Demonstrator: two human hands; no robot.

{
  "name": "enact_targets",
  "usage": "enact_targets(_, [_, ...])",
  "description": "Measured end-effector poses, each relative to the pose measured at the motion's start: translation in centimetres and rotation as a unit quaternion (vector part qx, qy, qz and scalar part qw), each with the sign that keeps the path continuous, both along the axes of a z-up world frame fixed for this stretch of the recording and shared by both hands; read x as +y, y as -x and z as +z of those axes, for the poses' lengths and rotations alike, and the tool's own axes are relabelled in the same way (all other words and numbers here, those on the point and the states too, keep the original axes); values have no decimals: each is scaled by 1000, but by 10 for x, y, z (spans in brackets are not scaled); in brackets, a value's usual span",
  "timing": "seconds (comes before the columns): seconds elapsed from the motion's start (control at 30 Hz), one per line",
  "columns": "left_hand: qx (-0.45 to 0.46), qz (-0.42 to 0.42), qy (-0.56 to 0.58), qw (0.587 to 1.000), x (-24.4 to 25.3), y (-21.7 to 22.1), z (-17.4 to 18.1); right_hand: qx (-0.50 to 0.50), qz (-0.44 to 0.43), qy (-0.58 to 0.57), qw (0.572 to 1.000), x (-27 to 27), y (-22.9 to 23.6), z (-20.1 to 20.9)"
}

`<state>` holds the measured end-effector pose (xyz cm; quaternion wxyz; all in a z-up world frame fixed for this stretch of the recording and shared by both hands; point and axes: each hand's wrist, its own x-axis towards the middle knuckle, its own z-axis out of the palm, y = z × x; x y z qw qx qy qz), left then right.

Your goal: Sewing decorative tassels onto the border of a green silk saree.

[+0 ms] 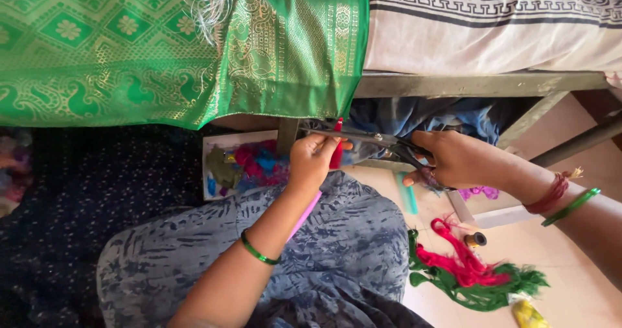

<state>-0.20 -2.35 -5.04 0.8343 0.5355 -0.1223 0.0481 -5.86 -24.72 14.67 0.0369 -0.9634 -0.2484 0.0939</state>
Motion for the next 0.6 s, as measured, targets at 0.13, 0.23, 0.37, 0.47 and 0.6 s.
enact_targets(0.13, [16, 6, -9, 1000, 0, 1, 4, 11, 3, -19, 1000, -5, 0, -7])
enact_targets(0.23, [-10, 32, -41, 999, 0, 3, -2, 3, 2, -38, 999, -12, 0, -13])
enact_targets(0.37, [10, 0, -27, 1000, 10, 6, -28, 9, -1, -65, 998, -40, 0, -48])
enact_targets(0.47, [63, -18, -56, 996, 35, 13, -44, 41, 15, -95, 994, -63, 11, -81])
enact_targets(0.6, [105, -72, -34, 991, 59, 27, -53, 118, 33, -97, 988, -58, 52, -122])
